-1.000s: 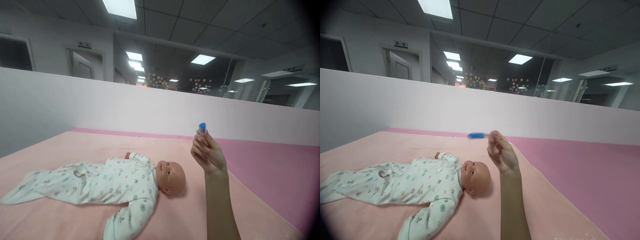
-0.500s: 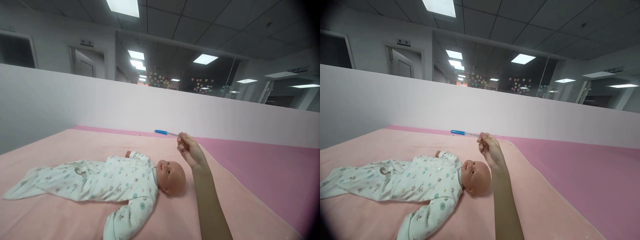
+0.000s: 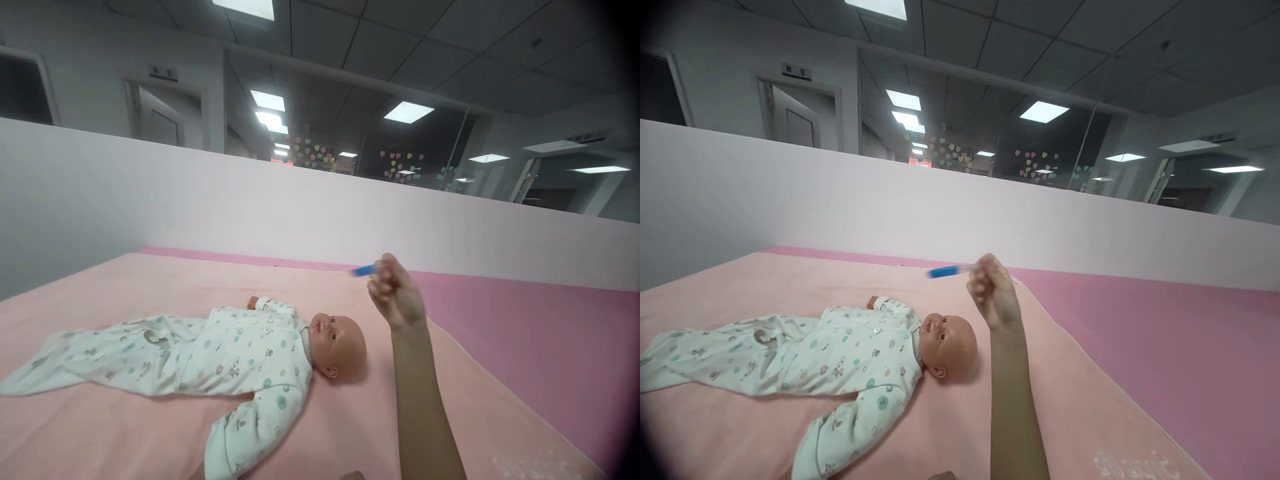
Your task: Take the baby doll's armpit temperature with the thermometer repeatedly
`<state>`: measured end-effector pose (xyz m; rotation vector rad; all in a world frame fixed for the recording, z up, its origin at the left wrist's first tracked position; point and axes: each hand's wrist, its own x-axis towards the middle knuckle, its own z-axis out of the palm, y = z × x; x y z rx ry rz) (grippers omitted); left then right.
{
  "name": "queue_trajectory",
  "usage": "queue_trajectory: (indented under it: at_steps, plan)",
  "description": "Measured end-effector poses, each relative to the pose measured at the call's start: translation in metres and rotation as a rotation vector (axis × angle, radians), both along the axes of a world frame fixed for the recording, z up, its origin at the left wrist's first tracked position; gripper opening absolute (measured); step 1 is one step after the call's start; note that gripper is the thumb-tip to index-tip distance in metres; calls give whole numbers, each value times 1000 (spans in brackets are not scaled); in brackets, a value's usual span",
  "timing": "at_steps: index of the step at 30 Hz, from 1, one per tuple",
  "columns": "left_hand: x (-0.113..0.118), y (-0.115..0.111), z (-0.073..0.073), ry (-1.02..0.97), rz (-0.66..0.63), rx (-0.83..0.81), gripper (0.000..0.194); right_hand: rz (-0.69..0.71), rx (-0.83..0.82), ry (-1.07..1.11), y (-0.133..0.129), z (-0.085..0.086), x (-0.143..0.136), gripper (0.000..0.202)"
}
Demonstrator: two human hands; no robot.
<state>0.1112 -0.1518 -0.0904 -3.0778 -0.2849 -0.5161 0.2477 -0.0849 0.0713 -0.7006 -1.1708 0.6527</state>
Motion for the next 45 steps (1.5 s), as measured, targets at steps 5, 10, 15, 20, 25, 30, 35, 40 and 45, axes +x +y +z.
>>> queue_trajectory:
  at_steps: [5,10,15,20,25,30,35,40,45]
  plan:
    - [27,82,28,-46,88,-14,29,-465,-4,-202,14,-12,-15,23]
    - [31,118,37,-48,123,-24,23,-634,193,-88,-12,6,-4,25]
    - [14,85,18,-7,117,6,16,-815,48,-480,-17,-12,34,15]
    - [0,11,-8,39,14,49,29,-701,-280,-838,-20,-98,64,12]
    - [-3,-29,-34,63,-56,114,14,-614,-450,-855,-41,-166,62,16]
    - [8,-33,-56,113,-106,318,9,-575,-556,-959,-45,-178,58,9]
    - [7,-37,-47,158,-118,327,11,-553,-660,-1084,-45,-171,58,12]
    - [2,-44,-24,252,-125,302,4,-573,-722,-1226,-46,-169,55,16]
    - [-20,-33,51,213,-188,105,11,-555,-809,-1438,-45,-163,54,18]
